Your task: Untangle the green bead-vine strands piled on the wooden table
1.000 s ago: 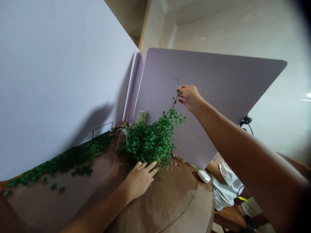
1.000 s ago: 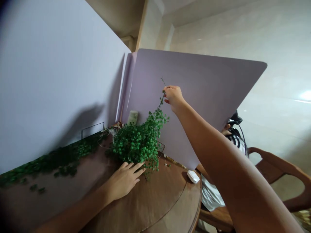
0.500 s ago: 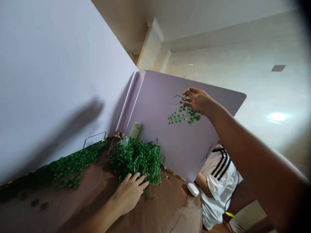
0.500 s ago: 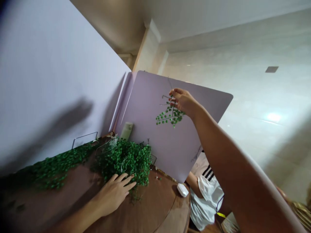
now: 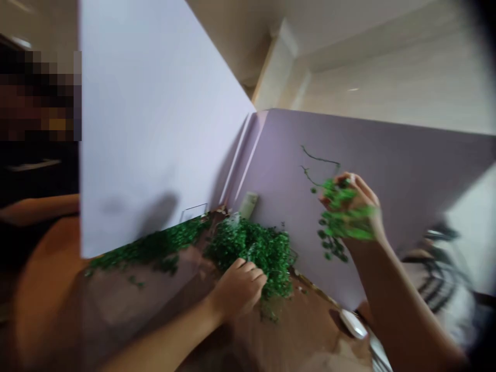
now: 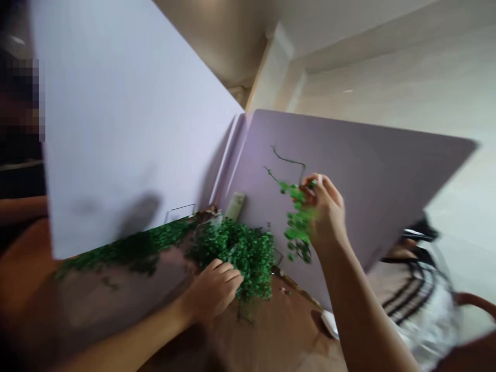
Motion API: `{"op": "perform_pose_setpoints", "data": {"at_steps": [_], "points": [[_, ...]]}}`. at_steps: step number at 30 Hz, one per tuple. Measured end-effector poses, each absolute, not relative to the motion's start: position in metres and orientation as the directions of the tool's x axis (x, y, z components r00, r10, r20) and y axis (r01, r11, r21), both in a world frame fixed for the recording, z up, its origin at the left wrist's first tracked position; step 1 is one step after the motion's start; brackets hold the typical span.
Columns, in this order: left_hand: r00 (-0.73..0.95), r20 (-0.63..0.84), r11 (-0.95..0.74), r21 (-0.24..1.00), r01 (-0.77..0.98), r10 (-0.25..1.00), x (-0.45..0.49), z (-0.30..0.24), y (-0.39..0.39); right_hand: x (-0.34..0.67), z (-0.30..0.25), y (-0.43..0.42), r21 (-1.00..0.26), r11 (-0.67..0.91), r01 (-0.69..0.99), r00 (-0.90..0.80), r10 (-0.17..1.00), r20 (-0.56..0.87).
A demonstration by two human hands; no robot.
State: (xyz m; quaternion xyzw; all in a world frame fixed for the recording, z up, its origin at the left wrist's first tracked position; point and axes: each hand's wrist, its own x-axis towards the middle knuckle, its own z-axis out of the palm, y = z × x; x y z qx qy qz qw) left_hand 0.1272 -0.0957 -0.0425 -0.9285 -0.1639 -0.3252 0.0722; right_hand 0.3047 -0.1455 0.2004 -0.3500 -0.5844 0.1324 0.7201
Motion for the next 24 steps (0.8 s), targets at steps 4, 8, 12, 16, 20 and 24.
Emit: {"op": "perform_pose_setpoints", "data": {"at_steps": [4, 8, 12, 16, 20, 24], "points": [[0.693, 0.631, -0.898, 0.016, 0.439, 0.349, 0.118, -0.034, -0.084, 0.281, 0.131, -0.159, -0.785, 0.618, 0.027, 0.266, 0.753, 0.602], [0.603, 0.663, -0.857, 0.115, 0.503, 0.443, 0.107, -0.031, -0.063, 0.258, 0.075, -0.158, -0.87, 0.456, 0.189, 0.17, 0.857, 0.486], [0.461, 0.682, -0.783, 0.276, 0.557, 0.568, 0.096, -0.031, -0.037, 0.253, 0.025, -0.135, -0.834, 0.34, 0.434, 0.143, 0.888, 0.436], [0.295, 0.684, -0.7, 0.439, 0.563, 0.667, 0.081, -0.034, -0.017, 0.266, -0.013, -0.116, -0.906, 0.246, 0.344, 0.146, 0.94, 0.31], [0.185, 0.668, -0.656, 0.57, 0.494, 0.72, 0.072, -0.031, -0.005, 0.279, -0.021, -0.111, -0.961, 0.248, 0.12, 0.133, 0.956, 0.263], [0.179, 0.627, -0.634, 0.644, 0.428, 0.758, 0.069, -0.015, -0.012, 0.281, -0.017, -0.111, -0.944, 0.294, 0.149, 0.054, 0.951, 0.304]]}}
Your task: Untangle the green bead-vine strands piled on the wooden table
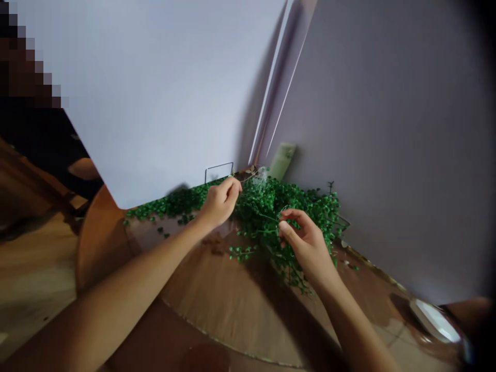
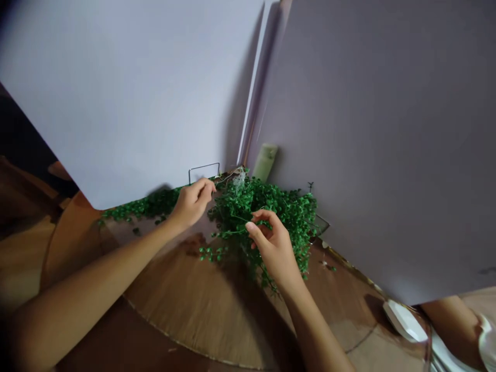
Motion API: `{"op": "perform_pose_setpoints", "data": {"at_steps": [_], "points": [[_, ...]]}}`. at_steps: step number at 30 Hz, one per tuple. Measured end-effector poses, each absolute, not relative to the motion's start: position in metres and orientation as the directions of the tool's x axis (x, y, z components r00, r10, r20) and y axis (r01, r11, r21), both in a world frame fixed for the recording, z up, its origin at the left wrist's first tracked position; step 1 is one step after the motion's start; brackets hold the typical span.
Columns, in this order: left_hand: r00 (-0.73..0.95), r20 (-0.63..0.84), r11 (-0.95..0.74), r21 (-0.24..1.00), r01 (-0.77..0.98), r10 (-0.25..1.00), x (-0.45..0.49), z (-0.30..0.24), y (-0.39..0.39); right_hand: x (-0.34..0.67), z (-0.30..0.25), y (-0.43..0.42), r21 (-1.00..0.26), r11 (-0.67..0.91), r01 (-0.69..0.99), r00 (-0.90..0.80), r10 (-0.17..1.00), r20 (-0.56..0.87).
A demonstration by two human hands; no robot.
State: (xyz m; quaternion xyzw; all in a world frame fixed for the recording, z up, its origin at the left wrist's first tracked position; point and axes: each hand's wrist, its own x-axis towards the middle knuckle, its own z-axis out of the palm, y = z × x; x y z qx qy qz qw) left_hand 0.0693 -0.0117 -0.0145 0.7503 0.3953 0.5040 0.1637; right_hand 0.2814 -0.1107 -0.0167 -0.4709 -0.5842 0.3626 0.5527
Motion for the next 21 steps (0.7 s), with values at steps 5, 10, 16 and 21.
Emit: {"op": "perform_pose_setpoints", "data": {"at_steps": [5, 10, 16, 21], "points": [[0.467, 0.474, -0.661, 0.606, 0.442, 0.747, 0.055, 0.008, -0.071, 0.265, -0.021, -0.117, -0.97, 0.232, 0.079, -0.115, 0.968, 0.222], [0.472, 0.489, -0.671, 0.412, 0.617, 0.733, 0.022, -0.007, -0.13, 0.248, -0.024, -0.137, -0.904, 0.408, 0.127, -0.225, 0.9, 0.375], [-0.111, 0.643, -0.577, 0.74, 0.346, 0.758, -0.013, 0.005, -0.139, 0.243, -0.018, -0.158, -0.595, 0.793, 0.131, -0.693, 0.502, 0.518], [0.372, 0.386, -0.51, 0.793, 0.334, 0.844, -0.011, 0.004, -0.141, 0.252, -0.023, -0.146, -0.863, 0.453, 0.222, -0.792, 0.601, 0.112]]}}
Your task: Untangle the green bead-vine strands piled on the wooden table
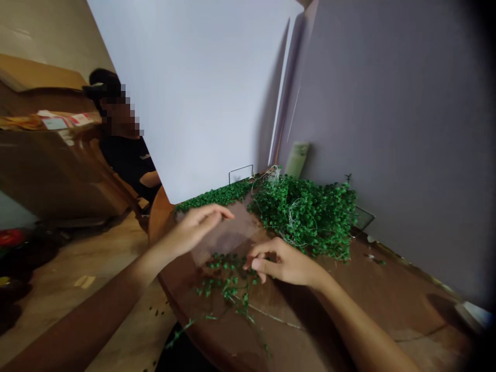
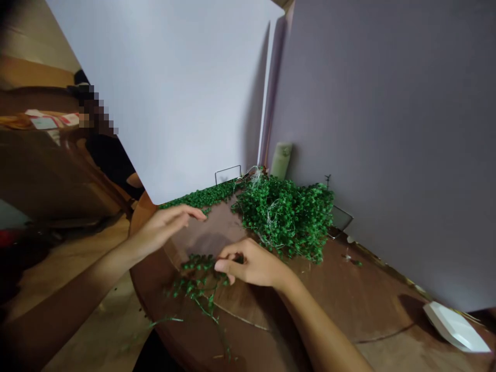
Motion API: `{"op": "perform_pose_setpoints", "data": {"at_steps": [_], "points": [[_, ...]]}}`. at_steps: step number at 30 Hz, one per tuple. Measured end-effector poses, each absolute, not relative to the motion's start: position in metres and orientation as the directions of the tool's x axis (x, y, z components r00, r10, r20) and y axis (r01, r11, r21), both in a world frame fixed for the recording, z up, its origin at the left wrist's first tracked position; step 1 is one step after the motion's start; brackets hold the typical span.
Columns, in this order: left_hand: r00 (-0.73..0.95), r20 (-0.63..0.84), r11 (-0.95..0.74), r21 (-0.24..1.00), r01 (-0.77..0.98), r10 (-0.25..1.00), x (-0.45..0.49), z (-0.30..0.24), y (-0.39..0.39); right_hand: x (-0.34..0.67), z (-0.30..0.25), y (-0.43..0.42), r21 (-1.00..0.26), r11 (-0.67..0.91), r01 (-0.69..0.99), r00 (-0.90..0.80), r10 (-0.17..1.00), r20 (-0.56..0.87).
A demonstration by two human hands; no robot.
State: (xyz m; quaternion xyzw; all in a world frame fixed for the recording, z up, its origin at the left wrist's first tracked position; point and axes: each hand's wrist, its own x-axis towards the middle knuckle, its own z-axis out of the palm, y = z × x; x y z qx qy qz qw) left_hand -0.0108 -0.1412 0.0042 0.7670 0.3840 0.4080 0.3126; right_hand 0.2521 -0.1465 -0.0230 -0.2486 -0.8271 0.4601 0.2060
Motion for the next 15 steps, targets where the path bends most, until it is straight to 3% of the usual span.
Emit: {"op": "perform_pose_setpoints", "data": {"at_steps": [3, 6, 9, 15], "points": [[0.667, 0.207, -0.637, 0.584, 0.502, 0.716, 0.001, -0.013, -0.143, 0.258, -0.026, -0.141, -0.873, 0.407, 0.271, -0.747, 0.66, 0.076], [0.753, 0.069, -0.701, 0.43, 0.57, 0.655, 0.011, -0.029, -0.145, 0.257, -0.022, -0.143, -0.702, 0.626, 0.341, -0.681, 0.679, 0.274], [0.722, 0.028, -0.678, 0.371, 0.635, 0.691, 0.015, -0.039, -0.148, 0.251, -0.014, -0.152, -0.461, 0.81, 0.363, -0.72, 0.558, 0.412], [0.448, 0.08, -0.44, 0.405, 0.802, 0.89, 0.014, -0.052, -0.167, 0.238, -0.02, -0.161, -0.331, 0.87, 0.366, -0.854, 0.456, 0.252]]}}
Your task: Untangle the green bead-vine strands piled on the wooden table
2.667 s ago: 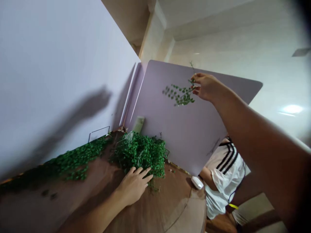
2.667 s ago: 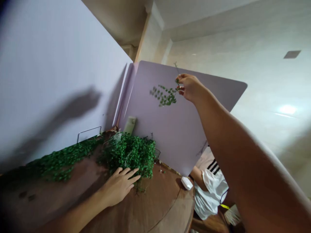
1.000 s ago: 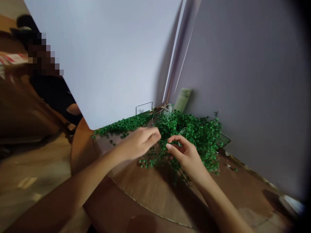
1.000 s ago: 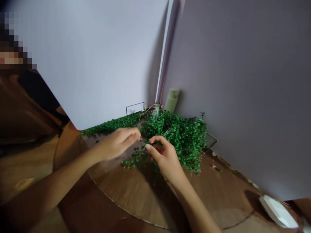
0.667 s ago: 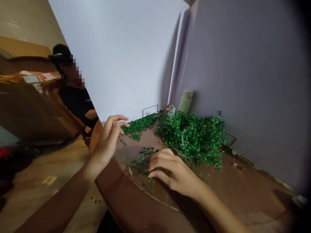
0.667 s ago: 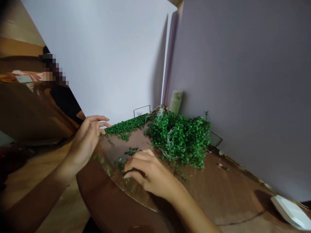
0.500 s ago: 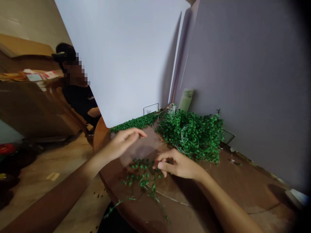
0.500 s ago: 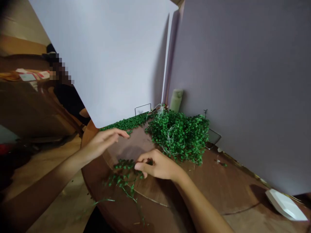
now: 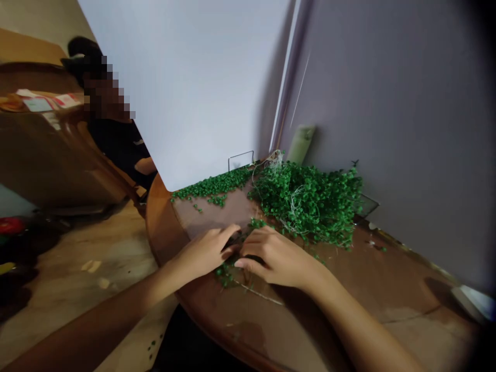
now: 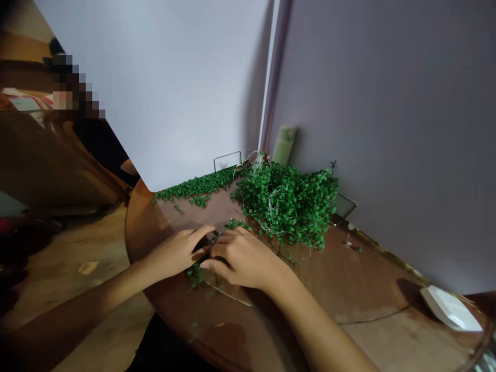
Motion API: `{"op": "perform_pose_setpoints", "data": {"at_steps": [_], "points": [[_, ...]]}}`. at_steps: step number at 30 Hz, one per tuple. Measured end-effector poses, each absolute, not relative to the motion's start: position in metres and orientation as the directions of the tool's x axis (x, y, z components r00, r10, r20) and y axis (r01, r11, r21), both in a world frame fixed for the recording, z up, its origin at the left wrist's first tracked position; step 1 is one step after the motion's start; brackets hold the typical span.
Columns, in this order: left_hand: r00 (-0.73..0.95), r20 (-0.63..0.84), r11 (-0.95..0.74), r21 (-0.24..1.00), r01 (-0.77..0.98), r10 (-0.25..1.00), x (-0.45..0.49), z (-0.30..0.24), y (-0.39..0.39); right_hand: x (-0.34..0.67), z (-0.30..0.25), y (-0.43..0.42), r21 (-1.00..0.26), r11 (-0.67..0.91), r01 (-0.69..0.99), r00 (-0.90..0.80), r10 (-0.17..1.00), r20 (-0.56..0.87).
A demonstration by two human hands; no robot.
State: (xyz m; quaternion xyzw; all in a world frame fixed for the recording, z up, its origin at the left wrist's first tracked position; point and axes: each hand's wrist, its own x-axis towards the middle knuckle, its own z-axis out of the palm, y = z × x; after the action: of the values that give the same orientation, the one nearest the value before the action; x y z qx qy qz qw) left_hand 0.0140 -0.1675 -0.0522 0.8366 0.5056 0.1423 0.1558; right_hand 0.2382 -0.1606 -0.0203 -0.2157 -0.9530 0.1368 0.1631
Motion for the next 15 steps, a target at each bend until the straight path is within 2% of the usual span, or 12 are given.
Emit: {"op": "perform_pose_setpoints", "data": {"at_steps": [4, 7, 11, 15], "points": [[0.464, 0.053, -0.435, 0.457, 0.776, 0.884, 0.011, -0.055, -0.183, 0.239, -0.031, -0.152, -0.198, 0.807, 0.557, -0.788, 0.589, 0.182], [0.501, 0.074, -0.469, 0.493, 0.733, 0.862, 0.009, -0.059, -0.192, 0.242, -0.034, -0.146, -0.187, 0.765, 0.616, -0.743, 0.644, 0.183], [0.498, 0.16, -0.5, 0.53, 0.685, 0.852, 0.007, -0.063, -0.195, 0.244, -0.039, -0.142, -0.245, 0.78, 0.575, -0.76, 0.621, 0.191], [0.544, 0.182, -0.546, 0.541, 0.64, 0.819, 0.007, -0.06, -0.19, 0.244, -0.048, -0.137, -0.309, 0.804, 0.508, -0.795, 0.576, 0.193]]}}
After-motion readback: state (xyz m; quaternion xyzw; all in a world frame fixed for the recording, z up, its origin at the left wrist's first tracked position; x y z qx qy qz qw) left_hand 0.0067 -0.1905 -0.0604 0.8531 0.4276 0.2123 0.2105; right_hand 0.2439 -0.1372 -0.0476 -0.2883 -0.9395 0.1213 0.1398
